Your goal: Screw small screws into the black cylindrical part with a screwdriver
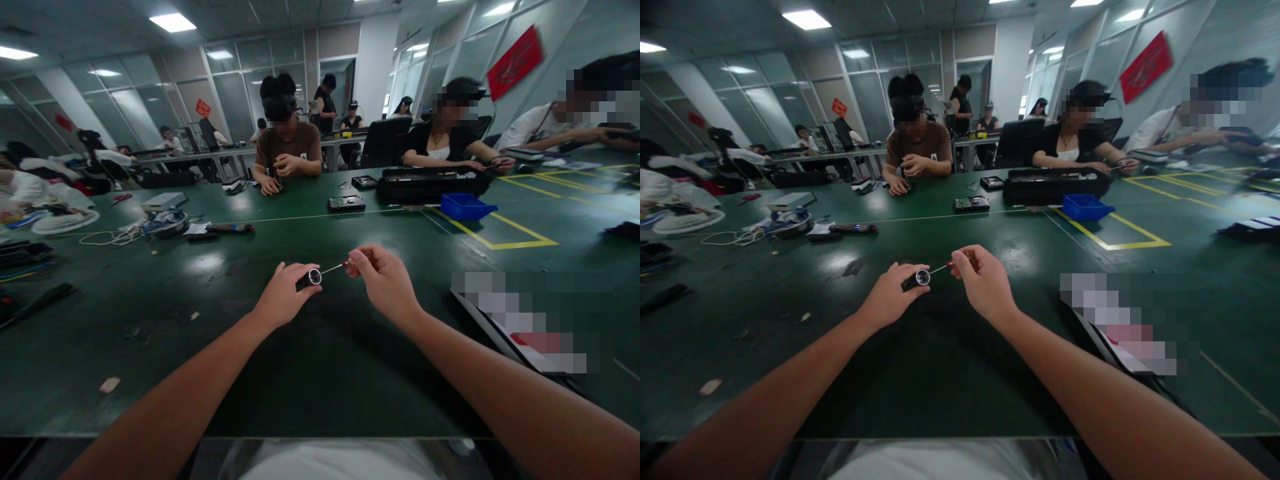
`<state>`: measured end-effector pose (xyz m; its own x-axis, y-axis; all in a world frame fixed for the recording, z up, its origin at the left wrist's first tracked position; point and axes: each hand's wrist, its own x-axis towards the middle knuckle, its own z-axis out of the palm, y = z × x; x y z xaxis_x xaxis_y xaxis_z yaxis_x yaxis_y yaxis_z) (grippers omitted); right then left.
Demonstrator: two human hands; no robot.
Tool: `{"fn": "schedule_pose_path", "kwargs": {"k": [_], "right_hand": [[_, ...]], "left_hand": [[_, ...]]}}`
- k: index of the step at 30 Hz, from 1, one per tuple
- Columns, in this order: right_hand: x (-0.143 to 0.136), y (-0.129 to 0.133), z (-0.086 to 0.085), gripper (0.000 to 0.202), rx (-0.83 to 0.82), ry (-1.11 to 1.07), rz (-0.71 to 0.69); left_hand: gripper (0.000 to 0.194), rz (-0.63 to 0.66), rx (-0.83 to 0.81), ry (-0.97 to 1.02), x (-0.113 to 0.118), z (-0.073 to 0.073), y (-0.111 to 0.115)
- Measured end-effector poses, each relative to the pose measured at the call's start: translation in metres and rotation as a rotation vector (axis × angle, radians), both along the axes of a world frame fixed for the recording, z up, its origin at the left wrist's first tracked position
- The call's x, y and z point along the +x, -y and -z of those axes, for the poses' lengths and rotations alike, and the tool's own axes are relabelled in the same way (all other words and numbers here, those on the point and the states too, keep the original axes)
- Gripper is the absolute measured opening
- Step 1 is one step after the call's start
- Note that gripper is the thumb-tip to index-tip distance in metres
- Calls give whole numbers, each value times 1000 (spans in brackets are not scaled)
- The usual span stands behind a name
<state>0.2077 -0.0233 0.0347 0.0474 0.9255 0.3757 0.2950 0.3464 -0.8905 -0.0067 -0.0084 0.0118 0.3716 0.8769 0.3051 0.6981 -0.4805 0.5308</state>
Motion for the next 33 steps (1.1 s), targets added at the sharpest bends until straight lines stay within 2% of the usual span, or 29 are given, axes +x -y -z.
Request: {"fn": "schedule_pose_path", "kwargs": {"k": [4,8,10,16,21,30,33], "right_hand": [[3,2,-4,36,3,192,88],[4,2,-2,19,33,215,-19],[4,1,0,17,28,224,-53],[3,1,0,37,8,324,-21],[1,0,3,28,19,287,-40],[2,0,7,31,-29,225,-47],[2,0,8,26,-2,168,-61]], "left_hand": [[40,-4,-5,-8,0,0,1],[39,-8,-7,-16,0,0,0],[39,-13,-6,-18,-1,0,0],[39,-14,13,-2,-2,0,-1],[40,-16,-7,-20,-3,1,-1],[40,-19,-19,-21,-2,0,-1],[40,-22,-19,-20,-2,-1,-1]]}}
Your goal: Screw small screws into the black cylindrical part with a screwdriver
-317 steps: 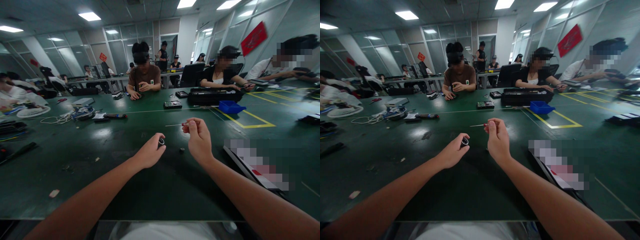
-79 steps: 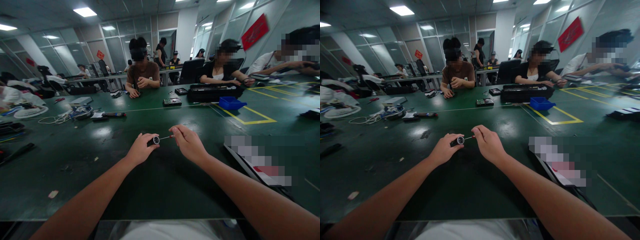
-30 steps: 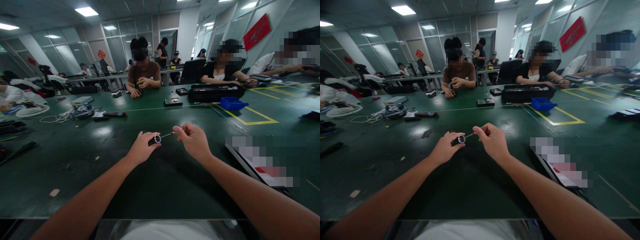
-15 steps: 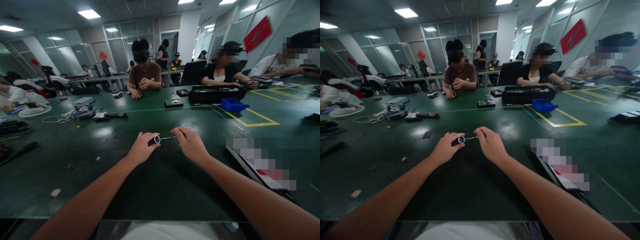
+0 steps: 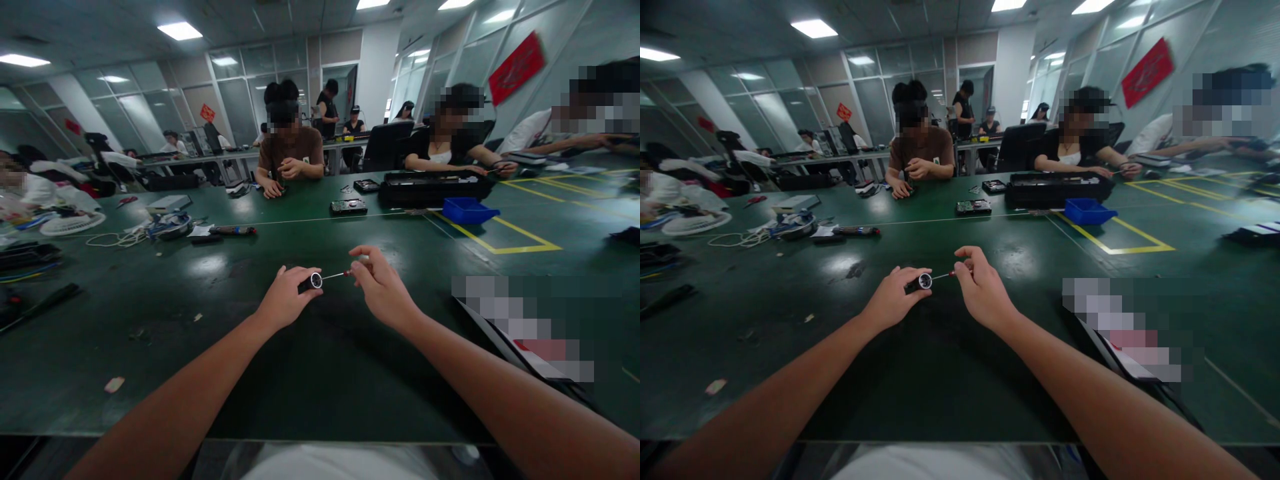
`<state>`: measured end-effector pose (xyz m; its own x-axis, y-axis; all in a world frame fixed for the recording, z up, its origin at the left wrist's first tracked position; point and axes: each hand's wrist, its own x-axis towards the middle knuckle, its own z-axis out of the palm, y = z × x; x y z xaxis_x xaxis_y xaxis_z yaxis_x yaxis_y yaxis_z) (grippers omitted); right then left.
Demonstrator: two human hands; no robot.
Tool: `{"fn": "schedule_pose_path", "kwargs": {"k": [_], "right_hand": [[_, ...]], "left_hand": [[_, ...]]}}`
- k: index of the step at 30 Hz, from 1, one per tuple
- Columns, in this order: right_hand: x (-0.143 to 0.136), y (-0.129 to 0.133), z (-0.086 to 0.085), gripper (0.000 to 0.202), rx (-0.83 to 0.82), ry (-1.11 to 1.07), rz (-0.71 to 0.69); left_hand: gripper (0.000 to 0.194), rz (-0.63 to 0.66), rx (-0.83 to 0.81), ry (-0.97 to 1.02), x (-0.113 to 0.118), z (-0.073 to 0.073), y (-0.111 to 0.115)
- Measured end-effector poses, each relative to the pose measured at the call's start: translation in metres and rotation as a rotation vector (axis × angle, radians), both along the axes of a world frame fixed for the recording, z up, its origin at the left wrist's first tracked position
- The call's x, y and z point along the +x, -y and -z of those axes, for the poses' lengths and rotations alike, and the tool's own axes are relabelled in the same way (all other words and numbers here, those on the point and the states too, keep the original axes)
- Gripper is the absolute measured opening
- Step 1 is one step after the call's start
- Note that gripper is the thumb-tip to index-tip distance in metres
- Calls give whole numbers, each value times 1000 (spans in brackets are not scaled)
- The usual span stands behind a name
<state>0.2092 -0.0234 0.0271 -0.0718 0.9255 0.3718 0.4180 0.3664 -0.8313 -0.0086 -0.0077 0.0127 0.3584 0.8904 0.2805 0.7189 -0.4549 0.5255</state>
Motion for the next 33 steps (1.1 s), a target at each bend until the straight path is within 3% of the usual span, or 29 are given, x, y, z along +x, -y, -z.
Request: {"fn": "schedule_pose_path", "kwargs": {"k": [6,9,12,23,33], "right_hand": [[-5,-2,-1,19,-59,-268,-53],[-4,-11,2,22,-235,-549,-9],[-1,-20,7,21,-401,-744,22],[-6,-9,7,23,-107,-411,18],[-5,-9,7,23,-125,-448,-9]], "left_hand": [[40,37,7,59,0,0,2],[39,105,51,70,0,-1,3],[39,77,76,55,-1,-1,1],[39,63,39,55,2,-1,1],[40,57,23,86,0,-1,3]]}}
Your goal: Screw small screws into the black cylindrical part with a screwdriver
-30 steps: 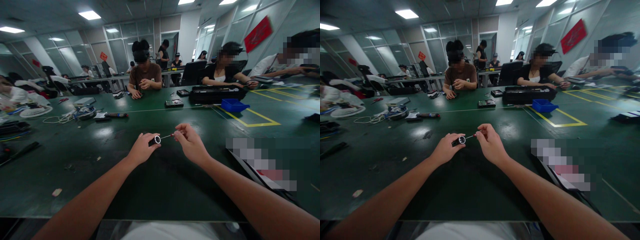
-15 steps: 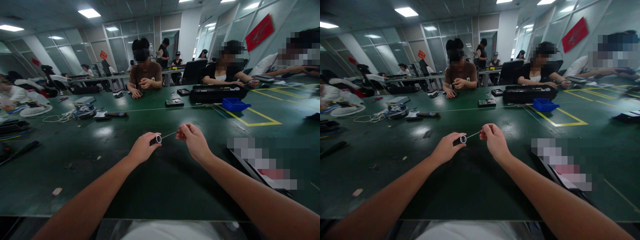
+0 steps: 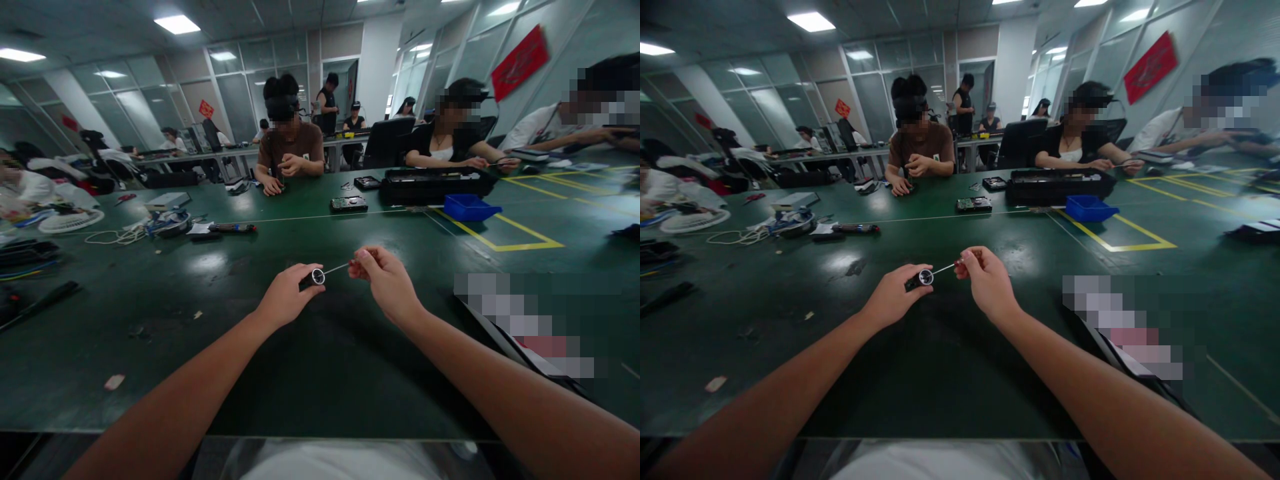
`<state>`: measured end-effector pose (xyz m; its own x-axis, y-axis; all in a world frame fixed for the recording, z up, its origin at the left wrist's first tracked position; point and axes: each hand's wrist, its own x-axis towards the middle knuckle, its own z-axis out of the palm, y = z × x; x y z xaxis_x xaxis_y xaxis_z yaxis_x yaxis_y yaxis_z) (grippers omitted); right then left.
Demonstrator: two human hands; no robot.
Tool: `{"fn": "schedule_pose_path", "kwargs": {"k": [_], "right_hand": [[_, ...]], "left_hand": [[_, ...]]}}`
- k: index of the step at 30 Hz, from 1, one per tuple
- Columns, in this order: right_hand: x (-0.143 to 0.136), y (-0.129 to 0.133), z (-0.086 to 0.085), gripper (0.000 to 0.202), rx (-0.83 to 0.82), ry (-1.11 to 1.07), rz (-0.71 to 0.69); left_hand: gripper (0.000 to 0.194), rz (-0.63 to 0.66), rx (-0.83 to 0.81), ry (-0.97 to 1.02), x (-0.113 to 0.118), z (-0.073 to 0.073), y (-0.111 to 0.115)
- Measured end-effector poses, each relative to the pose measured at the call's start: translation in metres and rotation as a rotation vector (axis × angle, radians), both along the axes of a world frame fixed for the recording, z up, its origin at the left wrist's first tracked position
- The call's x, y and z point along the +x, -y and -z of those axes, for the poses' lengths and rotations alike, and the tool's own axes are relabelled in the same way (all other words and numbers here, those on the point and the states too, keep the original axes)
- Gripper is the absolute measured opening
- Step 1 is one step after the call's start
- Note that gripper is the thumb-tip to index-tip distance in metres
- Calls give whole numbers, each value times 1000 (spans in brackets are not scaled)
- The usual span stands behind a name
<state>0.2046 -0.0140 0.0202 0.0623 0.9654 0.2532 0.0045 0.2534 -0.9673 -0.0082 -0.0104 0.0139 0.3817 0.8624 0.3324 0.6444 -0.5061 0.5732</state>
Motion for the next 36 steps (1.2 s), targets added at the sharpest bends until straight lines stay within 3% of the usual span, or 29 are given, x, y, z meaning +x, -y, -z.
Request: {"fn": "schedule_pose_path", "kwargs": {"k": [3,9,15,20,25,31,36], "right_hand": [[0,2,-3,24,1,32,11],[3,10,-16,32,43,394,105],[3,9,-10,13,116,355,28],[3,10,-10,31,95,487,52],[5,10,-10,25,138,476,34],[6,8,-6,34,121,506,21],[5,9,-5,25,131,443,1]], "left_hand": [[40,2,-9,-13,0,0,0],[40,-11,6,-16,-1,1,-2],[40,-5,30,-29,-2,3,-3],[40,-11,26,-34,-2,4,-4],[40,-17,14,-34,-1,2,-3],[39,-12,10,-31,-1,1,-2],[40,-15,2,-32,-1,1,-2]]}}
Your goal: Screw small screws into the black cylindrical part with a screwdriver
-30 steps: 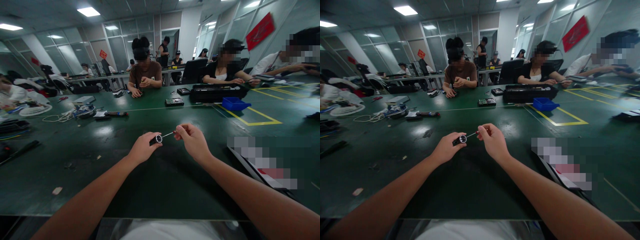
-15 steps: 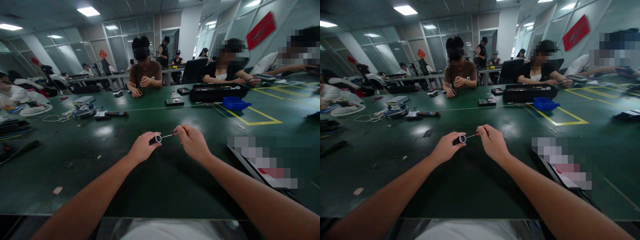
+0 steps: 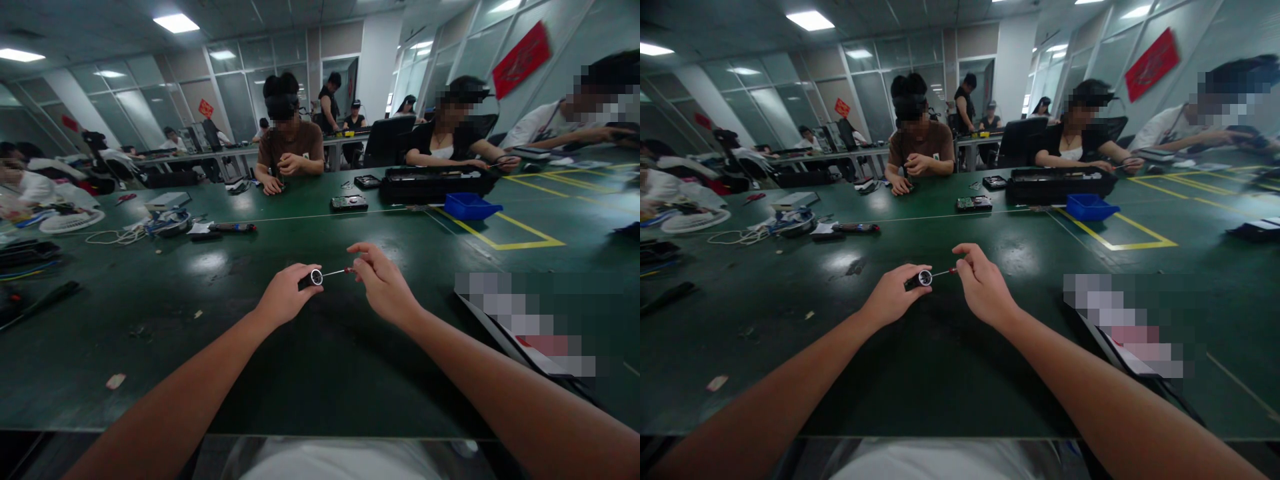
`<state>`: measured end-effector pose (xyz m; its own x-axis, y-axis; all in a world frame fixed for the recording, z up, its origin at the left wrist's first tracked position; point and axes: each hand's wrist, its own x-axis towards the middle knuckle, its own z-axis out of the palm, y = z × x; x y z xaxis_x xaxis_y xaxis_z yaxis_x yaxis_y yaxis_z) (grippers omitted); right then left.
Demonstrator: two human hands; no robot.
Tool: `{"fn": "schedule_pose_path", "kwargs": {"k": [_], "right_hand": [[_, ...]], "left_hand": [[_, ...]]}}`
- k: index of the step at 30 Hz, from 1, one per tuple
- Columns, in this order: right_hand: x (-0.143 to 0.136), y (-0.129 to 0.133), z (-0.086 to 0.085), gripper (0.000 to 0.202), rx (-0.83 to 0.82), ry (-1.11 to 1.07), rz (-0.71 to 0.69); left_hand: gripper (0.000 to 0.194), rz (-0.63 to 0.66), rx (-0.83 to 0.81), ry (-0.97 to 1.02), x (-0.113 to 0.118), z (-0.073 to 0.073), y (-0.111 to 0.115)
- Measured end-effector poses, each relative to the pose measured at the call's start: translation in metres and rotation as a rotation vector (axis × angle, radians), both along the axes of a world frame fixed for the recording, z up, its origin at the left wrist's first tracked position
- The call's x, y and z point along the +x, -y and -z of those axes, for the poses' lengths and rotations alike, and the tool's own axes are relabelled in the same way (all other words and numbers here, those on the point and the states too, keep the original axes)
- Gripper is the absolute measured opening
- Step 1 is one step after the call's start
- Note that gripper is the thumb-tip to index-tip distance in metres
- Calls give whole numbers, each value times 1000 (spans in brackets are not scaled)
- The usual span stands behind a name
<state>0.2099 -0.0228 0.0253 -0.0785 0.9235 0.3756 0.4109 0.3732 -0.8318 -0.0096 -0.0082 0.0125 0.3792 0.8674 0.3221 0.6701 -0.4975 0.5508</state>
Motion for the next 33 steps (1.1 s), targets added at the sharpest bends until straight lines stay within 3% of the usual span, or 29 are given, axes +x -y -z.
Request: {"fn": "schedule_pose_path", "kwargs": {"k": [7,13,17,20,23,33], "right_hand": [[-2,2,-2,25,-34,-1,31],[-7,-1,-1,20,-50,-309,23],[-5,-15,8,26,-269,-618,0],[-2,-23,15,25,-377,-687,29],[-2,-23,17,23,-281,-664,65],[-6,-6,7,22,-42,-243,45]], "left_hand": [[40,11,8,4,0,3,-1],[41,6,-19,1,1,-1,2],[41,78,43,0,0,-1,2],[40,76,55,-53,0,1,0],[39,70,31,-99,0,3,-2],[40,55,48,-98,1,3,-3]]}}
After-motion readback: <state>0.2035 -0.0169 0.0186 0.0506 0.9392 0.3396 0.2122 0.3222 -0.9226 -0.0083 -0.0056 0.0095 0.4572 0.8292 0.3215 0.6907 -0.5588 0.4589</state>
